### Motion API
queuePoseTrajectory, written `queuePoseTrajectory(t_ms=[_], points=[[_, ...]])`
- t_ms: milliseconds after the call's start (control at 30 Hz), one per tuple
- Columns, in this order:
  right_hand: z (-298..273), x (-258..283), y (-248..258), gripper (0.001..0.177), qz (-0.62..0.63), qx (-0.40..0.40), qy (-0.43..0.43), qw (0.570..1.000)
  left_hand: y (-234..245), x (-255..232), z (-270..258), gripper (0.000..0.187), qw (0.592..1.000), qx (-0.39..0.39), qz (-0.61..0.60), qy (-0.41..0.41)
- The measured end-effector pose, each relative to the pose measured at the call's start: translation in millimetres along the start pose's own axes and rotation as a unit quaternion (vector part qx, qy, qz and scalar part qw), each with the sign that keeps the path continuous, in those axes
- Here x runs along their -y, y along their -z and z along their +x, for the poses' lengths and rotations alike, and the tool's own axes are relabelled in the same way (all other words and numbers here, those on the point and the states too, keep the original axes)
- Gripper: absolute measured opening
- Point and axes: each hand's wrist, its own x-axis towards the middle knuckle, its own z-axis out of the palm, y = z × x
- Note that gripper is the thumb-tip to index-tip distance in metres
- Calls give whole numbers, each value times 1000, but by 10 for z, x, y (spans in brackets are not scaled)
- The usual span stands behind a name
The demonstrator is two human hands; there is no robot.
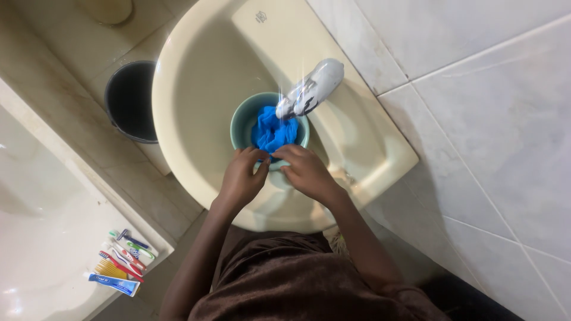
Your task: The person removes a green packet and a blue cloth from a bucket, then repeatedly scoops water from the bucket into a bowl and pours it into the sink. They then pick up toothbrushes, a razor, a comb, and toothpaste from the sink and place them on the bathtub edge, followed by placing the blue cloth and green packet into the bowl.
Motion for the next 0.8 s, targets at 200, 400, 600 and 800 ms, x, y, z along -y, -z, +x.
queuePoseTrajectory(t_ms=[200,400,600,800], points=[[34,182,490,38,443,-117,-132,879,124,-632,265,21,990,-63,-122,-11],[216,178,665,51,603,-104,-168,773,59,-974,678,27,986,-98,-113,-77],[45,132,908,49,596,-141,-103,784,49,-1329,677,24,970,-65,-169,-163],[-71,289,1020,44,532,-120,-114,830,135,-1441,590,22,957,-86,-199,-193]])
